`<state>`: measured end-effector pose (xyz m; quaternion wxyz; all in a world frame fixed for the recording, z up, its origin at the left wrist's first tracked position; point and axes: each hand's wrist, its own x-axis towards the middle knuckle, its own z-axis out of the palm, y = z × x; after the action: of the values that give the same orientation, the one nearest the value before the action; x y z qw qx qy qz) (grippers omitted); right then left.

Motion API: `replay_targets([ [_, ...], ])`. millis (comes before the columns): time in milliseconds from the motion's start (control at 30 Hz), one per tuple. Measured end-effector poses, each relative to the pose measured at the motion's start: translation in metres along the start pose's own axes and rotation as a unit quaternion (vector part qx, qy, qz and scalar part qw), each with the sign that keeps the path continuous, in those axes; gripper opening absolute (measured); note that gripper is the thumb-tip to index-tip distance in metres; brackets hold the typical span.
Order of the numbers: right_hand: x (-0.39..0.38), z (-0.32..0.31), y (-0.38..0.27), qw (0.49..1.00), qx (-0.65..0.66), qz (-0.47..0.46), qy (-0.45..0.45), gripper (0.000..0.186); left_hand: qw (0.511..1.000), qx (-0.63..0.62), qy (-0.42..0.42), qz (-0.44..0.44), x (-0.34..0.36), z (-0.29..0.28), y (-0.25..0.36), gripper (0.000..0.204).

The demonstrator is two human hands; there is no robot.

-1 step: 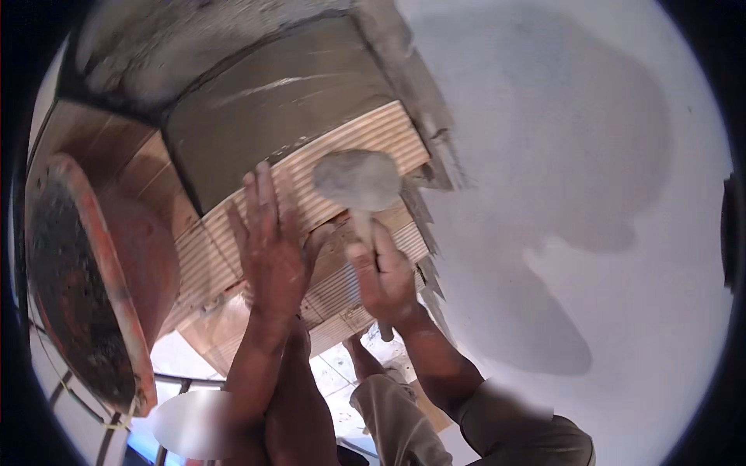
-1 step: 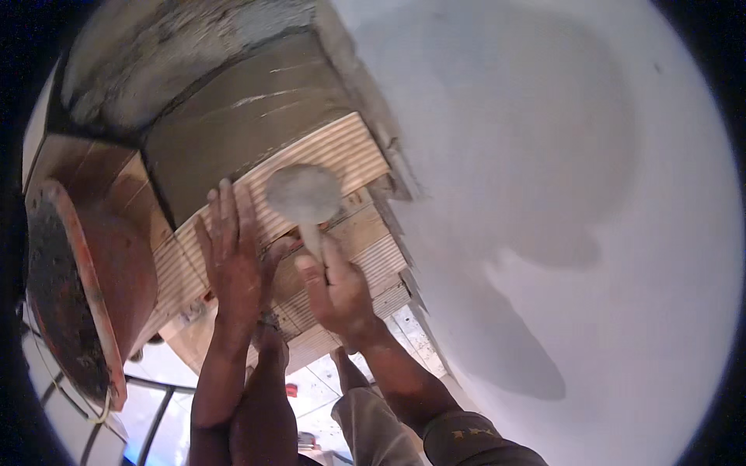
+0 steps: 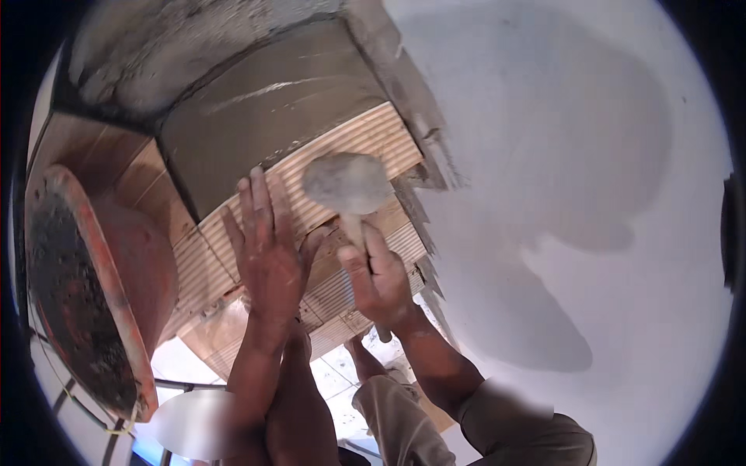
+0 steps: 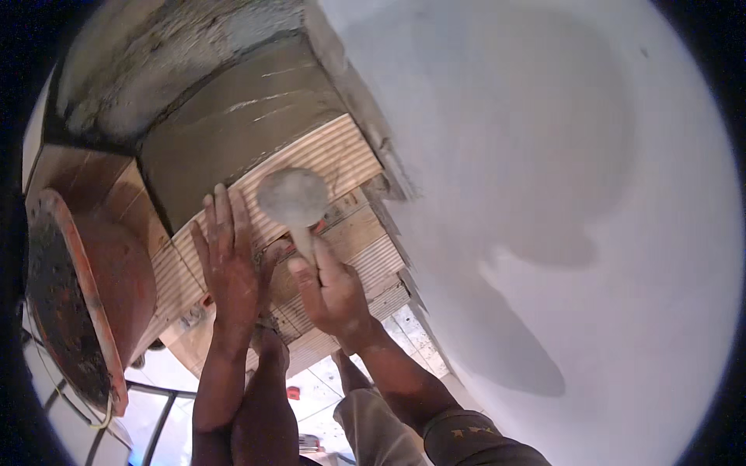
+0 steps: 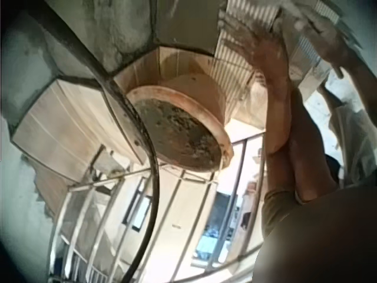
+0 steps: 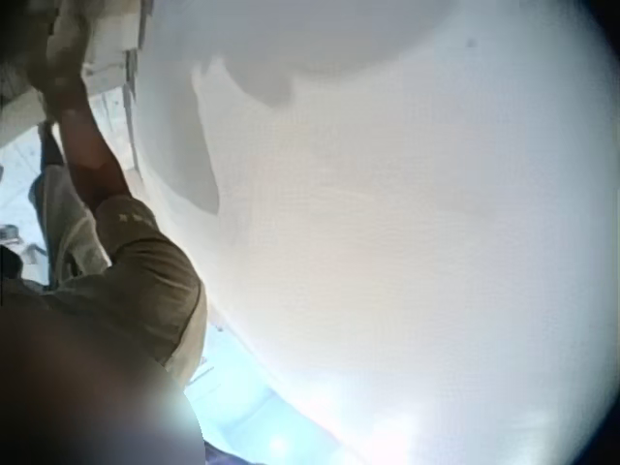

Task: Applying mortar and installing tiles on a staircase.

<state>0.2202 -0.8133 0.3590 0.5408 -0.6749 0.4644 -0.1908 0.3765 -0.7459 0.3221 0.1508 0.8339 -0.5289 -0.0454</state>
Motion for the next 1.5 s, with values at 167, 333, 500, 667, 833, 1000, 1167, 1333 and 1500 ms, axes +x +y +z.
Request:
replay_targets([
  [167, 0.014, -0.004, 0.0, 0.995, 0.021, -0.099, -0.01, 0.04, 1.0, 0.008, 0.015, 0.019, 0.005, 0.002, 0.014, 0.091],
  [333, 0.028, 0.0, 0.007, 0.996, -0.063, -0.056, -0.039, 0.04, 1.0, 0.001, 0.015, 0.019, 0.003, 0.005, 0.008, 0.087],
  [500, 0.027, -0.003, 0.0, 0.997, -0.027, -0.06, -0.038, 0.039, 1.0, 0.003, 0.011, 0.018, 0.004, 0.002, 0.007, 0.088],
  [667, 0.031, -0.003, -0.002, 0.996, -0.064, -0.04, -0.04, 0.041, 1.0, 0.009, 0.01, 0.017, 0.005, 0.004, 0.007, 0.092],
  [833, 0.023, 0.0, 0.006, 0.992, -0.027, -0.12, -0.017, 0.041, 1.0, -0.002, 0.002, 0.017, 0.002, 0.002, -0.002, 0.098],
  [1000, 0.021, -0.014, 0.013, 0.996, -0.06, -0.05, 0.03, 0.039, 0.999, -0.004, -0.003, 0.031, 0.003, 0.002, 0.009, 0.098],
  [1167, 0.035, -0.023, 0.022, 0.997, -0.005, -0.03, 0.069, 0.034, 0.996, -0.046, 0.0, 0.079, 0.008, 0.006, 0.018, 0.087],
  [1333, 0.044, -0.027, 0.007, 0.984, -0.15, -0.063, 0.072, 0.034, 0.996, -0.061, -0.009, 0.067, 0.007, 0.007, 0.015, 0.084],
  [1500, 0.033, -0.025, 0.011, 0.991, -0.1, -0.061, 0.065, 0.035, 0.996, -0.07, -0.018, 0.056, 0.006, 0.007, 0.014, 0.084],
])
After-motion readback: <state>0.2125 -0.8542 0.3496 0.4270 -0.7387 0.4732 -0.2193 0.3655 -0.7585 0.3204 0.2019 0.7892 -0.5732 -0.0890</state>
